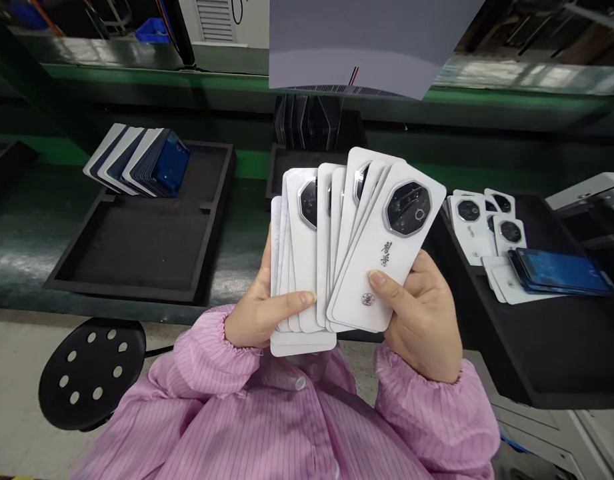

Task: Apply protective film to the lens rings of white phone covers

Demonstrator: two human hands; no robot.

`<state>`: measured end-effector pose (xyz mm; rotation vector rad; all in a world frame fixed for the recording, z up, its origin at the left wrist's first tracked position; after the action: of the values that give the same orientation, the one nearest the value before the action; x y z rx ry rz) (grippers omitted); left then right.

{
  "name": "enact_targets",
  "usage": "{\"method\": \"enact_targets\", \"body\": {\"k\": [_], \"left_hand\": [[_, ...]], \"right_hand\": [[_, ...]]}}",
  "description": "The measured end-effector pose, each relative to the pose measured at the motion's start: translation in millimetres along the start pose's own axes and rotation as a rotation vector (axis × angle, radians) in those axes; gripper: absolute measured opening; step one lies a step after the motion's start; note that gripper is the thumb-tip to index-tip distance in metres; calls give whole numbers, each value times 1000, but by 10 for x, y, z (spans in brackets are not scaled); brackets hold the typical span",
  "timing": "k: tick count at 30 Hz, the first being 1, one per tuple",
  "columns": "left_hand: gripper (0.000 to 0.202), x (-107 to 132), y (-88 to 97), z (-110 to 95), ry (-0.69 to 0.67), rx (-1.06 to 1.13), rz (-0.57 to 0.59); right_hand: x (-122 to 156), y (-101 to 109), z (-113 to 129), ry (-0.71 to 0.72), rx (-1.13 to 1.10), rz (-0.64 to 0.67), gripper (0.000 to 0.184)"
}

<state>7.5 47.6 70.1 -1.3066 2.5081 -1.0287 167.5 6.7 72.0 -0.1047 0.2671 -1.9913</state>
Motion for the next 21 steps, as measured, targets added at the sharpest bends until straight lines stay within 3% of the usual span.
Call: {"method": "enact_targets", "body": {"k": [6, 10, 14, 18, 21], "left_hand": [[94, -6, 42, -4, 40, 44, -33], [95, 21, 84, -41, 25, 110, -76], [91, 27, 106, -88, 11, 179, -75], [86, 1, 122, -102, -13, 208, -60], [85, -5, 122, -89, -1, 224, -38]], "right_hand": [[2, 103, -63, 13, 34, -80, 24], [-40, 379, -158, 125, -17, -291, 25], [-115, 666, -477, 141, 56, -475, 40], [-165, 747, -924, 10, 298, -420, 48], [-161, 738, -1091, 6, 422, -374, 54]]}}
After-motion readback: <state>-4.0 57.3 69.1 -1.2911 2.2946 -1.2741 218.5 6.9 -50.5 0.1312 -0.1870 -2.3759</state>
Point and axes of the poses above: each hand's wrist, its own x-axis away from the middle knuckle, its own y-axis out of the back of the hand, z = x × y, the point moved 4 cm from there along -x, towards the middle knuckle, and after that the axes turned 6 degrees about y, right-handed, at the moved point
